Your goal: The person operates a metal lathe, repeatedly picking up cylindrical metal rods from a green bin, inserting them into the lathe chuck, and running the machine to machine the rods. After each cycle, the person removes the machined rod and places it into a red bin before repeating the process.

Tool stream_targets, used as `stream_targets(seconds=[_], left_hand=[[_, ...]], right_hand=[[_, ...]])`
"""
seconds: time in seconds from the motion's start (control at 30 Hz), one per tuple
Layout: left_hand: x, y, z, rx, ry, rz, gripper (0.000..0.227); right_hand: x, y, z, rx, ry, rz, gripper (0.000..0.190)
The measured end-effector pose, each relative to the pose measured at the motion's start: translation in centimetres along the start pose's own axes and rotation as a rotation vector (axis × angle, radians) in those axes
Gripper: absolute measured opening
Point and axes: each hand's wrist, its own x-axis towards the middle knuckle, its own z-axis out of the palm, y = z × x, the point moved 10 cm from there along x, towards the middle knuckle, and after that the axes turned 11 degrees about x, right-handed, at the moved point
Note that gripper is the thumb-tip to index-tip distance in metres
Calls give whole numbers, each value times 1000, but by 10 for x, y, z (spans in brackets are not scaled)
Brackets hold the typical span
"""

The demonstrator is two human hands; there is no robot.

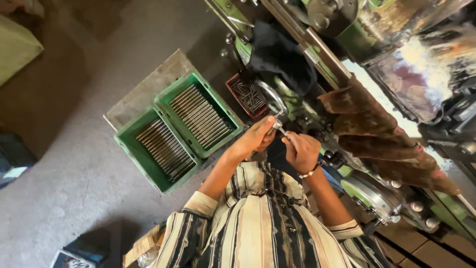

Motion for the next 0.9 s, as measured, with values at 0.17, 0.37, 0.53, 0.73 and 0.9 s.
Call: stream_targets(seconds=[0.17, 0.37, 0.53, 0.73, 0.9], left_hand=[[-1, -7, 6, -78, 189, 151, 33], [-34, 53, 30, 625, 390, 718, 26], [-44, 79, 99, 1580, 218, 866, 51], [-62, 60, 148, 1902, -488, 1225, 55], [-54, 77, 145, 1877, -609, 1346, 49]], right_hand=[[-22, -6, -11, 15, 221, 150, 15], [-102, 62, 23, 1127, 525, 994, 30], [-135, 63, 37, 1781, 52, 1286, 44], [-197, 27, 54, 1947, -502, 1663, 39], [-170, 34, 49, 1902, -424, 1466, 43]])
